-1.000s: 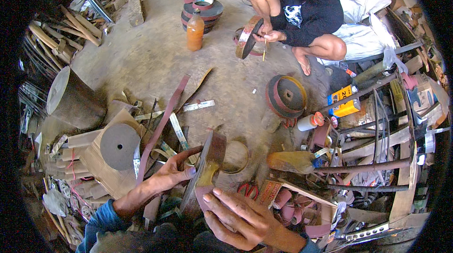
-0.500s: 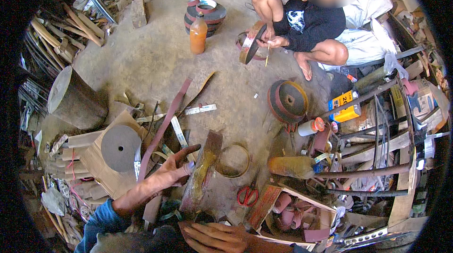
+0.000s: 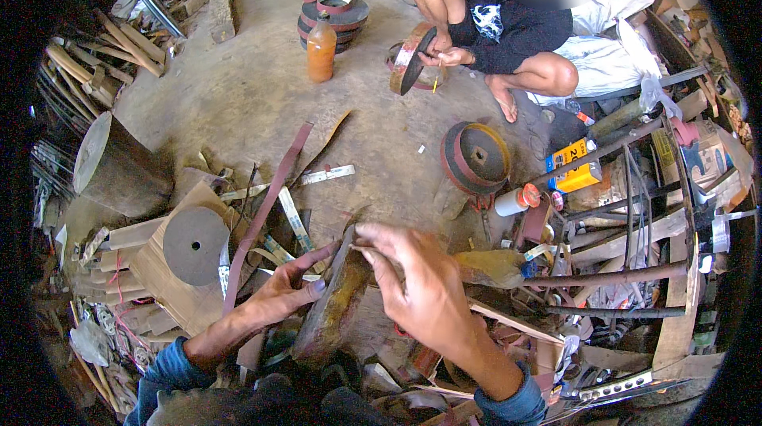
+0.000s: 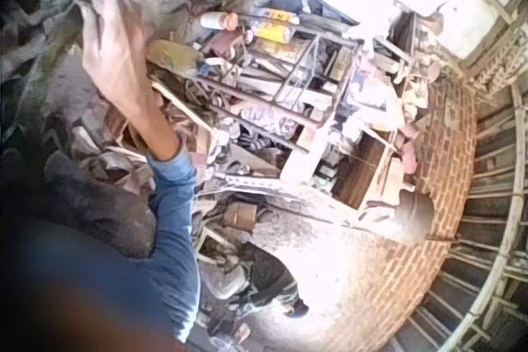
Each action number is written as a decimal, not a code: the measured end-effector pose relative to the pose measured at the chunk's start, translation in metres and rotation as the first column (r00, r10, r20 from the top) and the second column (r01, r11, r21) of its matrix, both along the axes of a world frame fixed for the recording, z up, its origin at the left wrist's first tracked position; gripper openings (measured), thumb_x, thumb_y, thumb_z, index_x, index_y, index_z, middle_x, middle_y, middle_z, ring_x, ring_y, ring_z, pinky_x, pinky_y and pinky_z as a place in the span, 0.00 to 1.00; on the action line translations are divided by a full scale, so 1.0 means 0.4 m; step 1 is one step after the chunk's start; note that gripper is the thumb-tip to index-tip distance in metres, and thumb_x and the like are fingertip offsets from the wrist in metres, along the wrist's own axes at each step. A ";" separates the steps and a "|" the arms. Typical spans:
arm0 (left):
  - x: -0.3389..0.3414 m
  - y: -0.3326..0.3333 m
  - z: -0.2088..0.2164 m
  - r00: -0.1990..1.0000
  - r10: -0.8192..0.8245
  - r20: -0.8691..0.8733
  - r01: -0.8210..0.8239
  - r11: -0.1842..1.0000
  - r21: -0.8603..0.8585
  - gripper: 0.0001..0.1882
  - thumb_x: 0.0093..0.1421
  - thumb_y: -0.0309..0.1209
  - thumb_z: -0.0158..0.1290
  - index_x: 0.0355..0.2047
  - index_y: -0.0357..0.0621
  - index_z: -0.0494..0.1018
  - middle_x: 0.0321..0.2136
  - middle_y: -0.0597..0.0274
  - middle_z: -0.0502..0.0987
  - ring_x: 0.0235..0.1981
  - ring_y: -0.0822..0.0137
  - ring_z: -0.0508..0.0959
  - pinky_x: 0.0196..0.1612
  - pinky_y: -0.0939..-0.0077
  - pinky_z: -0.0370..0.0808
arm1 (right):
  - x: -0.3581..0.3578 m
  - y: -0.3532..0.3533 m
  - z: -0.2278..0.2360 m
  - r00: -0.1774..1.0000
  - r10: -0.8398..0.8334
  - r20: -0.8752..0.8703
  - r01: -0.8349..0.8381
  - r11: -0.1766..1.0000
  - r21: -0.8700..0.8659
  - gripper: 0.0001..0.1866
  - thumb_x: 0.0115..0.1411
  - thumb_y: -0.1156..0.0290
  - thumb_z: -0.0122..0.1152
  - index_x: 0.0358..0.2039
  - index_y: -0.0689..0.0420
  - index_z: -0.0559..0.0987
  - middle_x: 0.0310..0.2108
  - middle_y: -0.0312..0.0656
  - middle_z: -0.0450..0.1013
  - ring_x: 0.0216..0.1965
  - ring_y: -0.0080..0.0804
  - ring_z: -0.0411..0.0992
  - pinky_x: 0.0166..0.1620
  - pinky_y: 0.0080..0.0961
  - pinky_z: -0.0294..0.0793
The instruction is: The person applies a liquid adhesive from a plastic bottle onto a circular sanding belt and then presses the belt onto a circular metal plate. They repeat this process for multiple belts, smoothing the edges and ensuring adhesion.
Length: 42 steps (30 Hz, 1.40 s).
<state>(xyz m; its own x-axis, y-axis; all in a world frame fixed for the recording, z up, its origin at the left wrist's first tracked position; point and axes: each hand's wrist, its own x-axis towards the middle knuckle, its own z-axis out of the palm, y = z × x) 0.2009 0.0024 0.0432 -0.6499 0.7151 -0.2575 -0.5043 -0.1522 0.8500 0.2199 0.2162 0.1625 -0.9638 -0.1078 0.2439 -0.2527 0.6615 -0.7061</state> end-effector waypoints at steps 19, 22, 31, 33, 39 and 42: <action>-0.026 0.008 0.024 0.991 0.108 0.082 -0.100 0.990 -0.094 0.41 0.63 0.44 0.60 0.68 0.37 0.56 0.52 0.59 0.75 0.49 0.72 0.74 0.52 0.76 0.73 | 0.156 -0.023 0.044 0.860 0.452 -0.237 -0.218 0.746 0.629 0.16 0.58 0.68 0.64 0.48 0.50 0.80 0.49 0.40 0.80 0.46 0.29 0.75 0.45 0.26 0.67; -0.035 0.004 0.033 0.989 0.111 0.096 -0.098 0.986 -0.132 0.40 0.63 0.41 0.61 0.68 0.36 0.56 0.51 0.57 0.76 0.48 0.72 0.75 0.52 0.77 0.74 | 0.203 -0.034 0.026 0.795 0.553 -0.249 -0.219 0.645 0.732 0.14 0.62 0.63 0.59 0.48 0.47 0.80 0.49 0.37 0.80 0.48 0.26 0.75 0.45 0.20 0.62; -0.048 0.008 0.049 0.985 0.107 0.138 -0.081 0.979 -0.187 0.44 0.61 0.50 0.60 0.69 0.41 0.56 0.51 0.53 0.76 0.43 0.70 0.77 0.47 0.75 0.75 | 0.255 -0.063 -0.110 0.657 0.690 -0.304 -0.318 0.620 0.718 0.16 0.56 0.67 0.60 0.46 0.50 0.83 0.50 0.34 0.79 0.52 0.26 0.73 0.51 0.19 0.68; -0.049 0.005 0.043 0.979 0.114 0.168 -0.085 0.982 -0.169 0.45 0.61 0.50 0.61 0.69 0.41 0.54 0.51 0.53 0.76 0.40 0.70 0.78 0.44 0.75 0.76 | 0.254 -0.077 -0.120 0.584 0.783 -0.215 -0.438 0.527 0.728 0.17 0.57 0.69 0.59 0.48 0.52 0.82 0.51 0.37 0.78 0.52 0.28 0.73 0.52 0.21 0.70; -0.042 -0.038 -0.007 0.798 -0.258 0.545 0.066 0.936 0.347 0.50 0.60 0.40 0.62 0.72 0.46 0.40 0.48 0.49 0.77 0.34 0.65 0.81 0.39 0.75 0.79 | 0.221 -0.013 0.031 0.860 0.386 0.333 -0.333 0.920 -0.206 0.13 0.60 0.74 0.64 0.45 0.60 0.78 0.43 0.46 0.79 0.41 0.31 0.78 0.46 0.27 0.77; -0.008 -0.033 -0.030 0.930 -0.242 0.277 0.207 0.967 0.151 0.57 0.57 0.32 0.65 0.73 0.49 0.34 0.47 0.49 0.79 0.28 0.73 0.78 0.31 0.84 0.75 | 0.077 0.018 0.028 0.984 -0.160 0.080 0.168 0.980 -0.107 0.07 0.60 0.80 0.64 0.38 0.66 0.77 0.36 0.42 0.79 0.38 0.24 0.77 0.43 0.23 0.77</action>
